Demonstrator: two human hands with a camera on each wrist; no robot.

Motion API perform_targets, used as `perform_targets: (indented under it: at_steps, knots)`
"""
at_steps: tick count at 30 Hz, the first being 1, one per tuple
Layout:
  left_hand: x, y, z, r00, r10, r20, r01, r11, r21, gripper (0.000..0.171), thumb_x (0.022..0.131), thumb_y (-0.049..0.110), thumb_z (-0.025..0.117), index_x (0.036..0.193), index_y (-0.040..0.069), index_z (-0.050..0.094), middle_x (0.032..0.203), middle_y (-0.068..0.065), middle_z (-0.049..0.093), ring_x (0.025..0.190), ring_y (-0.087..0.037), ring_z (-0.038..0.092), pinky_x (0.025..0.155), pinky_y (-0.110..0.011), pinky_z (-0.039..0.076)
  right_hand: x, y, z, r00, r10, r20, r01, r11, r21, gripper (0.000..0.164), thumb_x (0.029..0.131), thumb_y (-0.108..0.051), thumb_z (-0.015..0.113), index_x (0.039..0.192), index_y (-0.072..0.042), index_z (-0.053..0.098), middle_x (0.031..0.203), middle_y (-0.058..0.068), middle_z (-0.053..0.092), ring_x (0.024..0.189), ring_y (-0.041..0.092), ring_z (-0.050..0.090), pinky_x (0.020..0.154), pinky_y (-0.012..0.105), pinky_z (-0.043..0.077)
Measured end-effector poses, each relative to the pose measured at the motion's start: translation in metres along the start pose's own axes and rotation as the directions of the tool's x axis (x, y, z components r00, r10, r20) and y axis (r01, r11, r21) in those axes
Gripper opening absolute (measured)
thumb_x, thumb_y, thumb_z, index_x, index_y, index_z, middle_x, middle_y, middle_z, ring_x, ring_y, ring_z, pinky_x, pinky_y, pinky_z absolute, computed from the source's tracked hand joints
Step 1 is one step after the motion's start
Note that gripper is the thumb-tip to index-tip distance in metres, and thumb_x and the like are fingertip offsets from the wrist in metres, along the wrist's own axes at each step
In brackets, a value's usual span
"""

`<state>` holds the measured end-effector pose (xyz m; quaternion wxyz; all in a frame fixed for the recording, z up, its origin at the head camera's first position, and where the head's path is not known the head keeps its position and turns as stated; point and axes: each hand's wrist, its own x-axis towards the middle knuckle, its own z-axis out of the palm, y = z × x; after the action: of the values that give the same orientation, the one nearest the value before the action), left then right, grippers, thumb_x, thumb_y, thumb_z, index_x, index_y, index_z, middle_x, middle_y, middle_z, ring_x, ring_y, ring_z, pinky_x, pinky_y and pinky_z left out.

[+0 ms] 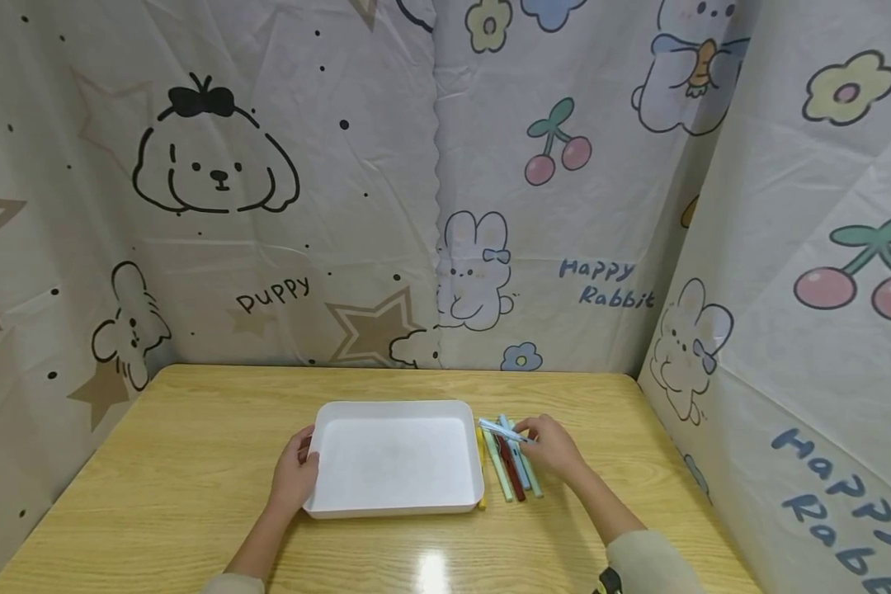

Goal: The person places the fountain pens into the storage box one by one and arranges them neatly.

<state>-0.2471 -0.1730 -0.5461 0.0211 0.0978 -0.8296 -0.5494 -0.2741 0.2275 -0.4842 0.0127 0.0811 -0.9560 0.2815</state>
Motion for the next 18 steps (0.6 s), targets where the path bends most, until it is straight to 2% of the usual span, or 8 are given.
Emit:
perform_targets:
  at_steps: [9, 18]
  knots:
    - [0.0014, -0.0016, 0.0006, 1.0, 0.01, 0.002, -0.01, 1.0, 0.003, 0.048, 0.096, 0.003, 0.035, 0.143, 0.002, 0.028, 0.139, -0.025, 0.038, 0.126, -0.039, 0.041, 0.102, -0.052, 0.039, -0.0012, -0.0067, -0.0006, 1.0, 0.004, 0.018, -0.004, 1.0, 0.011, 0.02, 0.081, -0.008, 0.063, 0.1, -0.007, 0.069, 0.08, 0.006, 0.052, 0.069, 0.016, 0.046, 0.055, 0.026, 0.037]
    - [0.0005, 0.0007, 0.0008, 1.0, 0.0, 0.001, 0.0, 1.0, 0.006, 0.048, 0.096, 0.004, 0.035, 0.144, 0.003, 0.027, 0.14, -0.025, 0.037, 0.126, -0.04, 0.04, 0.103, -0.053, 0.037, 0.0019, -0.0079, 0.0018, 0.999, -0.005, 0.032, 0.005, 1.0, -0.004, 0.021, 0.078, -0.006, 0.063, 0.097, -0.009, 0.071, 0.079, 0.005, 0.052, 0.07, 0.015, 0.047, 0.057, 0.026, 0.039]
